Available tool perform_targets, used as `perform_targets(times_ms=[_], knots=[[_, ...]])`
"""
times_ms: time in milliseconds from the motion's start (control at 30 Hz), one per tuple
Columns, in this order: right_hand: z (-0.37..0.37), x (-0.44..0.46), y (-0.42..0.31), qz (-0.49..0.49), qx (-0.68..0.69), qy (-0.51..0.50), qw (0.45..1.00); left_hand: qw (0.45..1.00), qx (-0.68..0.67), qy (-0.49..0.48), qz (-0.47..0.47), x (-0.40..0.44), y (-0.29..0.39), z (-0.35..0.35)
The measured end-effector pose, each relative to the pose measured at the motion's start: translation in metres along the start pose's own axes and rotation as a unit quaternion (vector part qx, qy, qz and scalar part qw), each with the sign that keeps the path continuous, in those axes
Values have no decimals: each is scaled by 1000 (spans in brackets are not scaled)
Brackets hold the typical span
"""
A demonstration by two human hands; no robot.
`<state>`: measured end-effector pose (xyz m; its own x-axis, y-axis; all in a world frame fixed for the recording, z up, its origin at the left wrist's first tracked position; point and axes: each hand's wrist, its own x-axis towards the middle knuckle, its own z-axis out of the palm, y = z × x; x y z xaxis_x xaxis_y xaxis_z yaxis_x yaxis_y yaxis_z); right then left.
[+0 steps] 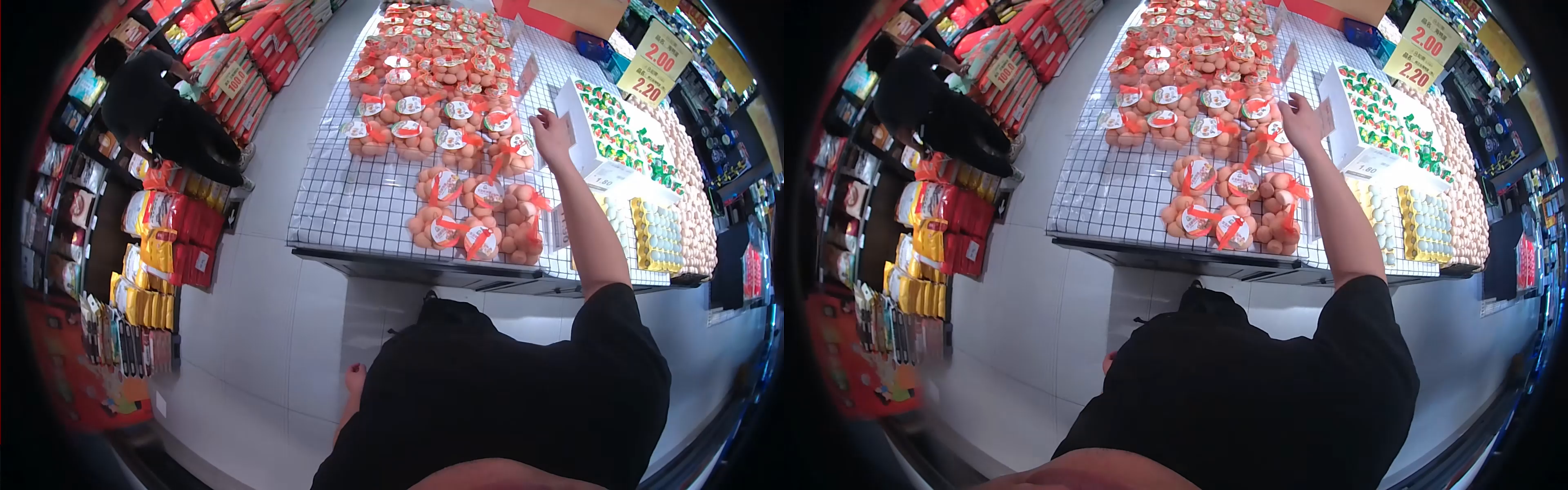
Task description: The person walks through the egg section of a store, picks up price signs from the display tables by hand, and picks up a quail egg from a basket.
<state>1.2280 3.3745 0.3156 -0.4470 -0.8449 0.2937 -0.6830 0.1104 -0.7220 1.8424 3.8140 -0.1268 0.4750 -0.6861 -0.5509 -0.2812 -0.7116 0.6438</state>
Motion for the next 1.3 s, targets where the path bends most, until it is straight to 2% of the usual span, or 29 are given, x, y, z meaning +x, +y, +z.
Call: perform_targets(times_ms=[133,167,200,267,333,367,467,500,567,700,800,900,933,1033,1133,1233,1300], knots=[[19,51,7,46,3,-15,999,999,17,-33,1,16,-5,-8],[25,66,11,56,-7,-13,998,997,74,-37,1,9,10,-14],[43,92,38,25,-35,36,998,996,83,-26,4,13,14,-18],[58,128,54,38,-55,56,996,995,99,-3,8,18,15,-27],[74,166,70,68,-48,71,994,987,155,4,46,23,48,-36],[77,179,72,75,-95,65,990,981,183,7,62,20,65,-41],[89,217,90,128,-142,55,980,994,26,91,-55,5,132,-27],[95,231,102,145,-145,48,978,992,6,112,-61,-2,154,-23],[89,245,100,163,-132,-36,977,985,-39,153,-68,-1,176,-11],[104,283,115,152,-201,-37,967,988,32,148,-35,7,156,5],[114,301,128,185,-140,4,973,987,95,119,-47,-5,155,3],[128,330,164,175,-93,-18,980,984,120,114,-70,-6,151,-10],[141,352,199,139,-61,-49,987,979,144,122,-82,-11,160,-17],[127,342,187,-34,-40,-37,998,981,144,116,-65,3,167,-34],[96,319,136,28,-140,-86,986,980,144,129,-52,17,181,-40],[82,312,121,35,-170,-29,984,981,145,128,-13,23,221,-37],[86,333,140,13,-238,36,970,984,130,117,12,29,241,-32]])
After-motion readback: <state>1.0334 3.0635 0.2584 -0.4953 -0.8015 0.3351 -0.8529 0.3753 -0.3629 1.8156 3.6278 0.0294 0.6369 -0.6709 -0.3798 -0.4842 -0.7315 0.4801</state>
